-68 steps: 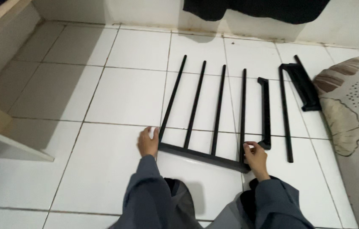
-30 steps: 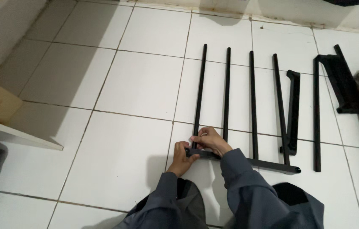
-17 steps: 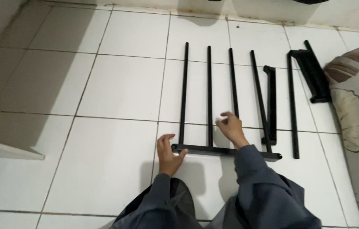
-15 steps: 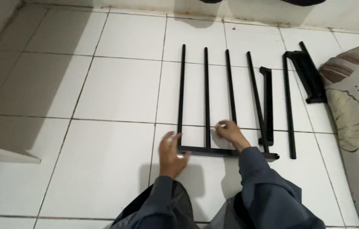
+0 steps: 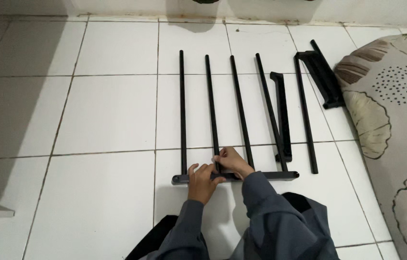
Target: The person assembles a black metal rack on the tiled floor, inserting long metal tubes one by one into the sockets of a base frame and then fitting side frames and crossbars together by hand. The rack is partially built by the end of the clip.
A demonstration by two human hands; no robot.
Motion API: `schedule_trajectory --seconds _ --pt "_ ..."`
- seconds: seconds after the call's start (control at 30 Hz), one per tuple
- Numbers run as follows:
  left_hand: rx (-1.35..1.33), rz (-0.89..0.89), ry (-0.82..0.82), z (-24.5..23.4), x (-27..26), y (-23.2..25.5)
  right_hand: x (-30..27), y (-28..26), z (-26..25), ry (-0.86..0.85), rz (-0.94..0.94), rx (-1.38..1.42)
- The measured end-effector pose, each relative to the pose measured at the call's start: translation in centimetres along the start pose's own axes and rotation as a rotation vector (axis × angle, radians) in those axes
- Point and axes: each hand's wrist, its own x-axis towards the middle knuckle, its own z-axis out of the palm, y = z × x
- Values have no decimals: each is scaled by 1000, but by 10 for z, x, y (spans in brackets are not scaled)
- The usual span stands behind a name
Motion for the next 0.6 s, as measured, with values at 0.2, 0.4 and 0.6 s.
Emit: schedule_trajectory --seconds 0.2,0.4,0.6 --pt "-30 -20 -20 -7 -3 13 -16 -12 -2 171 -116 -213" --pt "-32 -74 -67 -16 -7 18 -29 12 -67 600 -250 -469" --pt "-24 -107 -103 -24 0 22 -40 19 -101 -35 196 343"
